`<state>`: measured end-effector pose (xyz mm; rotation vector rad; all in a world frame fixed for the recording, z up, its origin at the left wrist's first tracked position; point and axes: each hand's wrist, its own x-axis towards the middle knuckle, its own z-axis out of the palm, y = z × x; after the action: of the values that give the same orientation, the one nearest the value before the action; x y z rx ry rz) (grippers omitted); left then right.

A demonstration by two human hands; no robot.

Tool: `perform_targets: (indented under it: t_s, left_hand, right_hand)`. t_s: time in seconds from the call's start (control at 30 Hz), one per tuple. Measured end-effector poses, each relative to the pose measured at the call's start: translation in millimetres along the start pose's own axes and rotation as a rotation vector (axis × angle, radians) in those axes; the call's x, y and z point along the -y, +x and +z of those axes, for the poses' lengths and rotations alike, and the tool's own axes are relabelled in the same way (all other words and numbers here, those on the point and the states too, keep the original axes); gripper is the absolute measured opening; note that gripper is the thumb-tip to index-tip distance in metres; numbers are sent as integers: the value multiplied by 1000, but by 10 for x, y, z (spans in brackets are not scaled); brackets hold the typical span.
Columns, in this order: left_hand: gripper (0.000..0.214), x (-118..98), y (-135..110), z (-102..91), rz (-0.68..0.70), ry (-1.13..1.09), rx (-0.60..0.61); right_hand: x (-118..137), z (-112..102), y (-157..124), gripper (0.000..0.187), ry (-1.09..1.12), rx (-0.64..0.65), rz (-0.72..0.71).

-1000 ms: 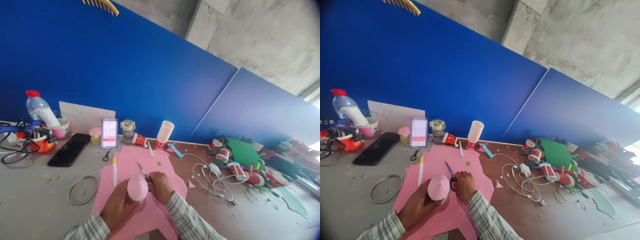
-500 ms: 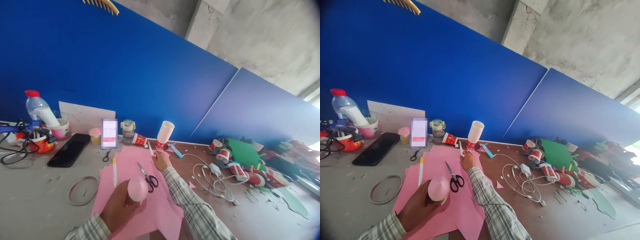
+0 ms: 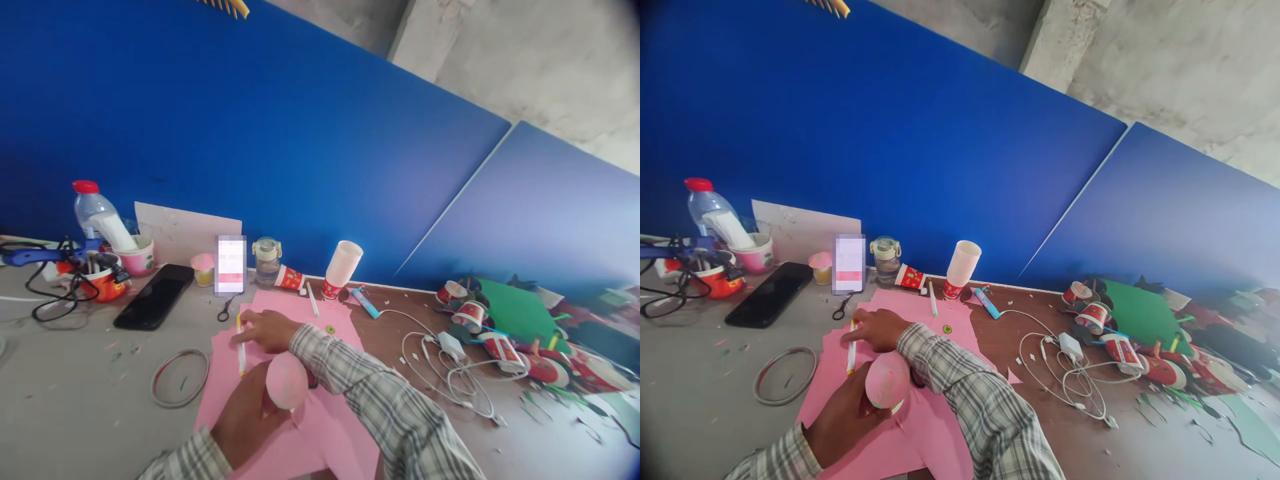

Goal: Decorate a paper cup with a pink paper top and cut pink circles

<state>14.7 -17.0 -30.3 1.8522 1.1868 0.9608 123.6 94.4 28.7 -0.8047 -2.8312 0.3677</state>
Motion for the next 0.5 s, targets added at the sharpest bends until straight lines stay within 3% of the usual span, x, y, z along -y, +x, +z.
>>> perform_targets:
  t_s: [0.13, 0.27, 0.37, 0.5]
  left_hand:
    - [59, -16, -9, 6, 32, -20, -16]
    - [62, -27, -18, 2, 25, -28, -8]
    - [62, -33, -20, -13, 45, -28, -3]
    - [59, -46, -8, -26, 14, -14, 35]
  right_hand:
    - [-15, 77, 113, 40, 3, 5, -101]
    - [-14, 77, 147, 26, 82, -67, -112]
    - [-18, -24, 123, 17, 185, -216, -57]
    - [-49, -311, -49, 6, 351, -527, 136]
